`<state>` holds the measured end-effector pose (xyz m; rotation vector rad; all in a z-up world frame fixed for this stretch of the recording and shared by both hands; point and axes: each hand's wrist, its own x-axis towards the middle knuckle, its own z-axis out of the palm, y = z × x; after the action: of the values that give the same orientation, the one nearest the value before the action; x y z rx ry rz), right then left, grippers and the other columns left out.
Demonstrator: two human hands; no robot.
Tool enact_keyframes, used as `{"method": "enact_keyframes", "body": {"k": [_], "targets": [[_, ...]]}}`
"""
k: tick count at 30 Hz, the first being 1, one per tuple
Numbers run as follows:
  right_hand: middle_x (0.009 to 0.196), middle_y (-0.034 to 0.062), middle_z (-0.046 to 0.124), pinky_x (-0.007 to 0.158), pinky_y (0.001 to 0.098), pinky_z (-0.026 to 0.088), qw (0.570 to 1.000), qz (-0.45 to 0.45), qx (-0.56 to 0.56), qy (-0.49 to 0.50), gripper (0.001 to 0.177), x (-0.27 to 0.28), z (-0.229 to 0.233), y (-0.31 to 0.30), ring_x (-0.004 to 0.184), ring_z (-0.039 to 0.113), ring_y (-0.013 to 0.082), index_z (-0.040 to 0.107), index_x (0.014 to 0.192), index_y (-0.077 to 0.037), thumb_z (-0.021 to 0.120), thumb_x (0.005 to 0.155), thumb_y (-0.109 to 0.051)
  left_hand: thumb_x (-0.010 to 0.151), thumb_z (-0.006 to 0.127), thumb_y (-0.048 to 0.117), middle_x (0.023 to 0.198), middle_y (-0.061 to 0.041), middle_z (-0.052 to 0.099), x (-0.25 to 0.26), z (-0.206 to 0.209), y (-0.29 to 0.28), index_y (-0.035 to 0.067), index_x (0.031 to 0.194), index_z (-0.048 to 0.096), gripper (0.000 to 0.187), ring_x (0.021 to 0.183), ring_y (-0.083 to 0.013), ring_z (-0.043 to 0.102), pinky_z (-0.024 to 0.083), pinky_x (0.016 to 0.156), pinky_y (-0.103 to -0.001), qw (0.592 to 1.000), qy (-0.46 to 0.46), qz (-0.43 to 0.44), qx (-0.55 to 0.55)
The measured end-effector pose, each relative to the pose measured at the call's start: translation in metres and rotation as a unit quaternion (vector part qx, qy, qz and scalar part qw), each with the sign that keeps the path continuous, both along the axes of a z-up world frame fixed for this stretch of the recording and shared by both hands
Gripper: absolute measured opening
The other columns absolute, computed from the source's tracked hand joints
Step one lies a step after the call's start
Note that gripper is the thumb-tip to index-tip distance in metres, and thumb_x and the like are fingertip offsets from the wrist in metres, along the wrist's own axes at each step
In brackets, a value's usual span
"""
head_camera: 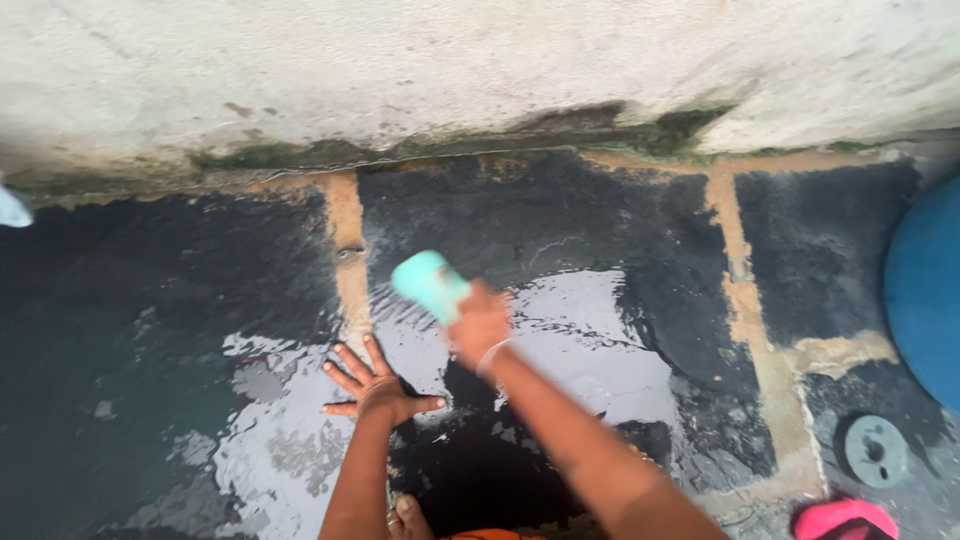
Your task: The person scrubs the stone floor using a handheld brush and water, pouring water from a blue mug and using their other hand to brace themselves or move items like a drain cover.
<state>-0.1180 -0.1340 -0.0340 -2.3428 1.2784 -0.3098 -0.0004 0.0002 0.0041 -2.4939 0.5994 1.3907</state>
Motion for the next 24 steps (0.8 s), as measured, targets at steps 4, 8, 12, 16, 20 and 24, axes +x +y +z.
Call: {"method": "enact_keyframes", "body": {"k": [4, 8, 12, 16, 20, 24], "targets": [[0.112, 0.0199, 0.062, 0.081, 0.0492, 0.051, 0.975, -0.112, -0.018, 0.193, 0.092, -0.109, 0.026, -0.11, 0.095, 0.066, 0.0377, 0.034, 0.162, -0.026, 0.073, 0.081, -0.048, 0.047, 0.096, 0.071, 0.16, -0.026, -0.043, 0.001, 0.003, -0.001, 0.02, 0.159, -0.031, 0.177, 0.145, -0.0514, -0.038, 0.005, 0.104, -0.086, 1.0, 0.004, -0.008, 0.004], [0.124, 0.0235, 0.061, 0.089, 0.0579, 0.044, 0.913, -0.252, 0.003, 0.322, 0.1, -0.225, 0.037, -0.187, 0.099, 0.068, 0.0429, 0.008, 0.17, -0.027, 0.061, 0.089, -0.054, 0.051, 0.095, 0.07, 0.159, -0.027, -0.044, 0.003, 0.007, -0.002, 0.02, 0.158, -0.032, 0.174, 0.144, -0.0525, -0.04, 0.004, 0.105, -0.086, 1.0, 0.02, -0.011, 0.008], [0.126, 0.0298, 0.055, 0.086, 0.0597, 0.045, 0.897, -0.319, 0.02, 0.306, 0.101, -0.229, 0.011, -0.198, 0.102, 0.067, 0.0454, 0.01, 0.168, -0.024, 0.062, 0.089, -0.06, 0.052, 0.094, 0.071, 0.158, -0.028, -0.045, 0.004, 0.009, -0.004, 0.019, 0.158, -0.034, 0.174, 0.144, -0.0526, -0.04, 0.006, 0.105, -0.086, 0.999, 0.025, -0.013, 0.015], [0.119, 0.0175, 0.065, 0.093, 0.0486, 0.051, 0.94, -0.276, 0.024, 0.199, 0.085, -0.109, -0.022, -0.121, 0.106, 0.068, 0.0369, 0.052, 0.129, -0.002, 0.075, 0.078, -0.066, 0.052, 0.093, 0.074, 0.159, -0.029, -0.043, 0.005, 0.009, -0.002, 0.017, 0.158, -0.034, 0.174, 0.143, -0.0541, -0.039, 0.006, 0.105, -0.087, 0.999, 0.03, -0.024, 0.018], [0.11, 0.0163, 0.067, 0.083, 0.0447, 0.055, 0.994, -0.101, 0.048, -0.019, 0.073, 0.03, -0.024, 0.009, 0.096, 0.069, 0.0346, 0.054, 0.126, -0.008, 0.088, 0.067, -0.036, 0.052, 0.092, 0.075, 0.16, -0.028, -0.043, 0.005, 0.004, -0.002, 0.019, 0.157, -0.035, 0.174, 0.144, -0.0528, -0.04, 0.006, 0.105, -0.086, 0.999, 0.026, -0.027, 0.022], [0.116, 0.0223, 0.058, 0.086, 0.0514, 0.04, 0.973, 0.205, 0.022, 0.1, 0.088, 0.071, -0.003, 0.047, 0.102, 0.06, 0.0346, 0.035, 0.158, -0.022, 0.078, 0.083, -0.042, 0.05, 0.093, 0.074, 0.161, -0.027, -0.042, 0.006, 0.001, 0.001, 0.02, 0.157, -0.033, 0.174, 0.144, -0.0536, -0.039, 0.007, 0.104, -0.086, 0.999, 0.032, -0.024, 0.01]]}}
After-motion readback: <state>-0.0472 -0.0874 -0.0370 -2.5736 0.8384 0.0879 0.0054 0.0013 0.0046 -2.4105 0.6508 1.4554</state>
